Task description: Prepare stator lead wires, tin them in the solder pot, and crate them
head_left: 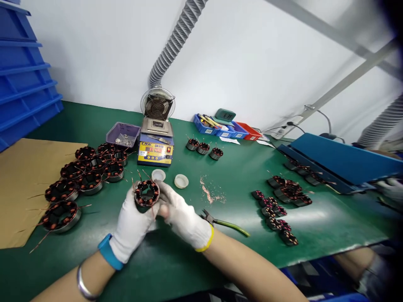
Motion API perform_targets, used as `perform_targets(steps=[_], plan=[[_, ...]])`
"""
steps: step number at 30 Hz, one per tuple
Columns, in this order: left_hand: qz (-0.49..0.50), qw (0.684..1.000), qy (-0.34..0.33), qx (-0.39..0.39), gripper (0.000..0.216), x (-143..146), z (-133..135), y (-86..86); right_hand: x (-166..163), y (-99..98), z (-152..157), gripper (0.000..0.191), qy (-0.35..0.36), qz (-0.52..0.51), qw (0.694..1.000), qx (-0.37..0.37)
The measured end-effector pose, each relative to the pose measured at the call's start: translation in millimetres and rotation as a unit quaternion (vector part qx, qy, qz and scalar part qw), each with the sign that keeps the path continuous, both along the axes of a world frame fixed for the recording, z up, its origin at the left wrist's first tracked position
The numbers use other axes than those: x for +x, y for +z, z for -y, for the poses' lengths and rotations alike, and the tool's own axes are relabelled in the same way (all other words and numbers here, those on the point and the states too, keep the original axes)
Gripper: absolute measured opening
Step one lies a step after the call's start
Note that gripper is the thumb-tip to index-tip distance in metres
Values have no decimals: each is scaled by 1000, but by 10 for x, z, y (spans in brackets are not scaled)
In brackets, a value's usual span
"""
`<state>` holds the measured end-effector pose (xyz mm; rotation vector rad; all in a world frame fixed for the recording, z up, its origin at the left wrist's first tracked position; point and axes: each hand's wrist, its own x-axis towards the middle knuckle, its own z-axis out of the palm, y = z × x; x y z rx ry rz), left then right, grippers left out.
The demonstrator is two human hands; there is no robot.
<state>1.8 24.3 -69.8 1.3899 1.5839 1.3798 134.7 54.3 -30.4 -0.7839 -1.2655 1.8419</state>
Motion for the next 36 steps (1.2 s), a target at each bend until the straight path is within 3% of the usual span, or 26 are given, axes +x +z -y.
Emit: perform_targets(steps=[2, 4, 7, 9, 12, 17, 20, 28, 32, 36], plan=[[0, 1000, -22, -1, 64, -39, -36, 65, 77, 28, -87, 78, 29, -9, 997, -64], [1, 996, -85, 13, 62, -62, -66, 114, 140, 40, -178, 72, 33, 44, 993, -109], [-17, 986, -165, 25, 64, -80, -106, 96, 186, 52, -285, 61, 41, 125, 985, -109], [-68, 987, -148, 7, 71, -98, -134, 27, 189, 72, -377, 57, 27, 140, 986, -85], [-187, 976, -112, -25, 79, -137, -166, -79, 172, 102, -625, 51, -80, 184, 980, 5], [-338, 929, -148, -19, 67, -176, -171, -99, 150, 47, -1130, 56, -226, 305, 914, 145], [-363, 918, -157, -4, 64, -195, -170, -108, 143, -51, -1242, 60, -241, 338, 894, 171], [-414, 894, -166, 32, 62, -219, -185, -197, 116, -229, -1180, 61, -233, 405, 851, 239], [-466, 864, -189, 19, 61, -150, -137, -193, 126, -8, -1303, 61, -243, 339, 872, 256], [-504, 838, -209, 4, 61, -105, -94, -209, 77, 520, -1720, 58, -297, 326, 843, 309]])
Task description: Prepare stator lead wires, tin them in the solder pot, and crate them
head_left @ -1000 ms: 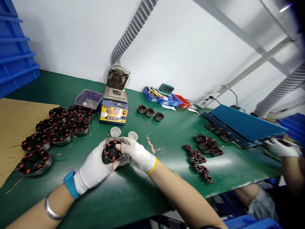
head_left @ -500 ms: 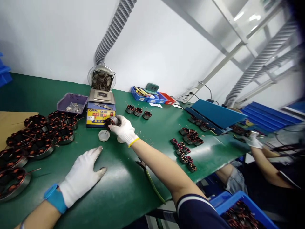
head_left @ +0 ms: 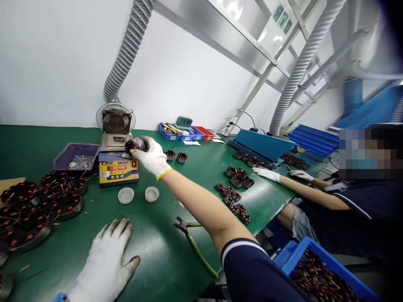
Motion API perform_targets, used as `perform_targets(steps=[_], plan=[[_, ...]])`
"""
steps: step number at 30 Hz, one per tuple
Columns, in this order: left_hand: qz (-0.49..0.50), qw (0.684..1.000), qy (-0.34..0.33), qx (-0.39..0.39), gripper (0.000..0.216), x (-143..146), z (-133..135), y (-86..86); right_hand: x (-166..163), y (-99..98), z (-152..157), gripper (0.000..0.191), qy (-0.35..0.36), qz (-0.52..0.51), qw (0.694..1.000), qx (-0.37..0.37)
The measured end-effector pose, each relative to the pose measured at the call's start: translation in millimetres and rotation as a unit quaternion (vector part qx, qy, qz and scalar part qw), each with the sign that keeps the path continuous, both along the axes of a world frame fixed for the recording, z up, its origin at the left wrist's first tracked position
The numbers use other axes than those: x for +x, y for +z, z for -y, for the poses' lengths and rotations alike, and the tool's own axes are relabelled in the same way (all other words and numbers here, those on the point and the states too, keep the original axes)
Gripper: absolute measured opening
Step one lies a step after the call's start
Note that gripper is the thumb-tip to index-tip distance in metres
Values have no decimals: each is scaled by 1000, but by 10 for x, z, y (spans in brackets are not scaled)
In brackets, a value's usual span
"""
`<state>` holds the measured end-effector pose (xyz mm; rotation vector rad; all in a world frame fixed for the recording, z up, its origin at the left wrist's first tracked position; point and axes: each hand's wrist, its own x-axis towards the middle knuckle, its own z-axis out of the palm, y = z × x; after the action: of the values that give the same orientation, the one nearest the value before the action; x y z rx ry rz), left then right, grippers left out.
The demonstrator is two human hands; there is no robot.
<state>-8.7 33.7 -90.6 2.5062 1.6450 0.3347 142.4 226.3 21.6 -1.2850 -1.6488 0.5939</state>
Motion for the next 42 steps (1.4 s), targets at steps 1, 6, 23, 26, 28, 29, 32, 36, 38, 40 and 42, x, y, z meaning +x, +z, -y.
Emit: perform_targets(steps=[1, 6, 23, 26, 28, 29, 32, 36, 38, 40, 42], plan=[[-5, 1000, -1, -3, 61, -1, 3, -8, -33, 134, -137, 56, -11, 10, 1000, 12], [-16, 999, -11, -36, 61, -33, -16, -21, -268, 479, -707, 52, -57, 93, 994, 9], [-46, 983, -19, -177, 69, 64, -16, 323, -407, 680, -965, 49, -22, 384, 915, 123], [-43, 979, -6, -200, 70, 76, -23, 334, -464, 792, -953, 34, 30, 471, 862, 185], [-40, 975, 2, -220, 70, 85, -32, 345, -529, 798, -958, 25, 54, 531, 817, 219], [-40, 973, 4, -226, 70, 89, -37, 348, -563, 783, -963, 23, 60, 569, 783, 242], [-42, 972, 2, -232, 71, 92, -45, 340, -649, 697, -988, 26, 62, 666, 679, 302], [-47, 971, 0, -234, 72, 91, -33, 325, -740, 552, -1021, 30, 68, 684, 656, 312], [-49, 971, 3, -235, 73, 93, -35, 323, -783, 489, -1035, 31, 72, 686, 655, 309], [-47, 973, 6, -226, 72, 92, -52, 296, -815, 446, -1038, 30, 79, 687, 654, 307], [-42, 980, -2, -196, 69, 71, -79, 212, -818, 444, -1015, 30, 79, 689, 653, 305]])
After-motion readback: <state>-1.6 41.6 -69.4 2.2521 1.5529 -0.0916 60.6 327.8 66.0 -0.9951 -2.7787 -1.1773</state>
